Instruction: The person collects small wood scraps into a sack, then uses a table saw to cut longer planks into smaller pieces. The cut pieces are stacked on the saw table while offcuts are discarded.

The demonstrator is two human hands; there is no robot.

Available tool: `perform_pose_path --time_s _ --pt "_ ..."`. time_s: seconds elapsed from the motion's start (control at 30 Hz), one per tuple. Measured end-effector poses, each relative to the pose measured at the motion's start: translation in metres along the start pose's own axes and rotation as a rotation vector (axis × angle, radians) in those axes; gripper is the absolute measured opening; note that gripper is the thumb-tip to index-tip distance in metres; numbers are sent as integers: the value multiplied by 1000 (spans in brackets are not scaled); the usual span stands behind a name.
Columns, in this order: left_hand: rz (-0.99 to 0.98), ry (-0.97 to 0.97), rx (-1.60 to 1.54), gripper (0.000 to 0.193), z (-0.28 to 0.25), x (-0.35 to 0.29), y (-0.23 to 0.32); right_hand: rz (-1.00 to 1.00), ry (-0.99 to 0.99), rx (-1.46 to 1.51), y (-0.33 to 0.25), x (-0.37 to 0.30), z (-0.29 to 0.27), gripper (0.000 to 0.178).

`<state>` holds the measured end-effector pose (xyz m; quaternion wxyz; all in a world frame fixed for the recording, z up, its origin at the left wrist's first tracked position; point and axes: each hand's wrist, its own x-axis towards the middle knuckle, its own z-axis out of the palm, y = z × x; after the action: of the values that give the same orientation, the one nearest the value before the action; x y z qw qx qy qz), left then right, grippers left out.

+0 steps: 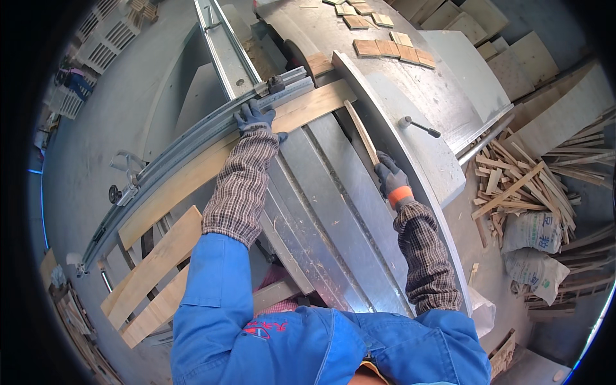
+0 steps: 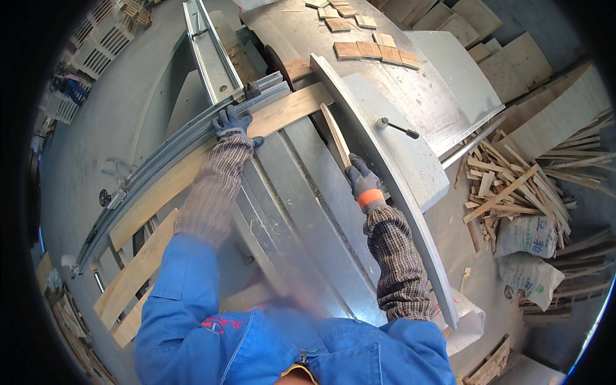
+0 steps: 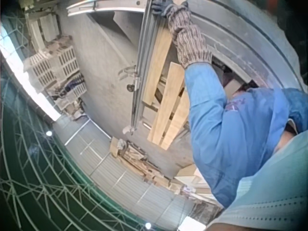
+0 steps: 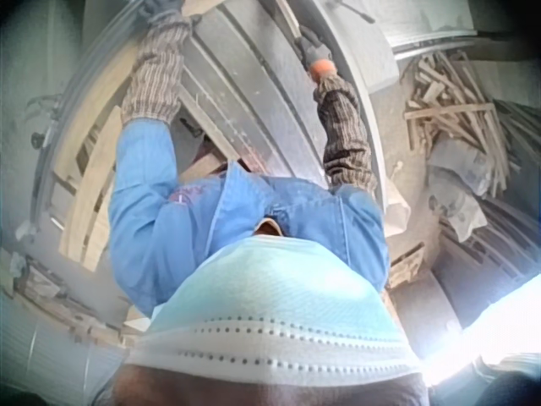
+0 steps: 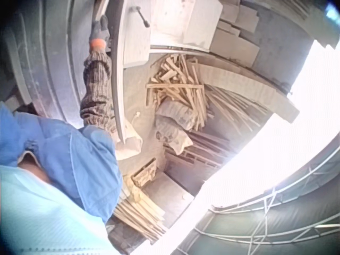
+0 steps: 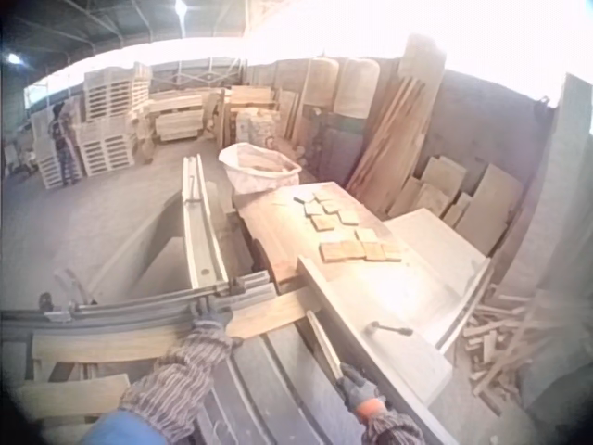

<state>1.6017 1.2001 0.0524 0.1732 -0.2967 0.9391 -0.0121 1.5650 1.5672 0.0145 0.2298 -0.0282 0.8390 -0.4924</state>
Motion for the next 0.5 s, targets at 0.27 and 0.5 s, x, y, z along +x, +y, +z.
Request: perform_pose_path --time_s 0.27,0.5 --pt "-22 -40 29 79 -4 4 -1 161 -6 88 -32 -10 12 50" --pt "-13 -38 39 80 -5 14 -2 229 6 126 -43 -7 17 50"
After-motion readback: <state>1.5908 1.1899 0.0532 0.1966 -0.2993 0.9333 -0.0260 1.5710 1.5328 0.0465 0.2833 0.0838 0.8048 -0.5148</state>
